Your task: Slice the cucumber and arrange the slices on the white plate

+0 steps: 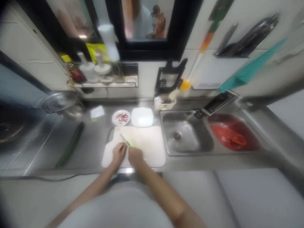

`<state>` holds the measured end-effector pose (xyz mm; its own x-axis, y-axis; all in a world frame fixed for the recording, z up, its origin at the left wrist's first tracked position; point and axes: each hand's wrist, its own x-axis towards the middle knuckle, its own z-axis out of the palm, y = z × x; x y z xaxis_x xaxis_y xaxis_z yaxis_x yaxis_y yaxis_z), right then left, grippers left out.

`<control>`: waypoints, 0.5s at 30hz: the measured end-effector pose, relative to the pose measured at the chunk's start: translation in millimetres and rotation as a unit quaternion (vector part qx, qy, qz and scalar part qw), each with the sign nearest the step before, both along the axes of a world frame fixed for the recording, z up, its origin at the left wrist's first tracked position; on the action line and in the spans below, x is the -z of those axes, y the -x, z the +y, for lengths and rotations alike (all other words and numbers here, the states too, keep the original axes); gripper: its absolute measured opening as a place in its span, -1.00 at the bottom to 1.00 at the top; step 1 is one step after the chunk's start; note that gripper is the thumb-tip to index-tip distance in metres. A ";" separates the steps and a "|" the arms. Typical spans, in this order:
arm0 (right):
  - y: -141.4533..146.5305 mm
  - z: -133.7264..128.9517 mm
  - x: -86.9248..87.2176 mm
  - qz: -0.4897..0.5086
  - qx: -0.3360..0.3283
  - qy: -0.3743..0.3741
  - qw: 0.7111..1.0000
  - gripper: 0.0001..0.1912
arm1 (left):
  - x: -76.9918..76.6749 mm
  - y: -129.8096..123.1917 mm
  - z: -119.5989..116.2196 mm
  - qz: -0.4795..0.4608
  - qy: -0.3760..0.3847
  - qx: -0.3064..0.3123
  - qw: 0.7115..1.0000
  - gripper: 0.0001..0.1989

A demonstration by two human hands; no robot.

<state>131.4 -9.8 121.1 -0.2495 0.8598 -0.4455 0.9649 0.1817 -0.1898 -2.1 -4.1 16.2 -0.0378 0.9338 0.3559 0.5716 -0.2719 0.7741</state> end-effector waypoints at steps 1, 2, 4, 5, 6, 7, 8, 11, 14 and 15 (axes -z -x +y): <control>-0.2 -0.2 0.8 0.002 0.000 -0.002 1.000 -0.68 | 0.2 0.1 0.1 0.001 0.000 -0.001 1.000 -0.81; -0.6 -0.5 1.6 0.004 0.000 -0.003 1.000 -0.68 | 0.4 0.1 0.1 0.001 0.000 -0.001 1.000 -0.81; -1.6 -1.4 2.9 0.006 0.000 0.001 1.000 -0.68 | 0.8 0.2 0.1 0.000 0.002 0.001 1.000 -0.82; -2.0 -1.7 3.6 0.006 0.001 0.003 1.000 -0.68 | 1.0 0.2 0.1 0.000 0.003 0.001 1.000 -0.82; -2.1 -1.8 4.4 0.007 0.001 0.003 1.000 -0.68 | 1.2 0.2 0.1 0.000 0.003 0.000 1.000 -0.82; -2.1 -1.6 5.3 0.009 0.000 0.001 1.000 -0.68 | 1.5 0.2 0.1 -0.001 0.004 -0.001 1.000 -0.83; -1.9 -1.2 6.4 0.011 -0.001 -0.003 1.000 -0.68 | 1.7 0.2 0.1 -0.001 0.004 -0.001 1.000 -0.83; -0.5 0.6 10.6 0.016 -0.003 -0.016 1.000 -0.69 | 1.7 -0.1 -0.1 -0.001 0.004 -0.001 1.000 -0.82; 0.1 1.5 13.9 0.016 -0.007 -0.027 0.999 -0.70 | 0.9 -0.3 -0.2 0.000 0.005 -0.002 1.000 -0.83; 0.0 1.5 14.5 0.016 -0.009 -0.030 0.999 -0.70 | 0.5 -0.3 -0.3 0.000 0.006 -0.002 1.000 -0.83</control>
<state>131.4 -8.3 106.6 -0.2778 0.8799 -0.3856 0.9551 0.2101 -0.2087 -1.8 -4.4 15.7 -0.0425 0.9374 0.3456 0.5721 -0.2607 0.7776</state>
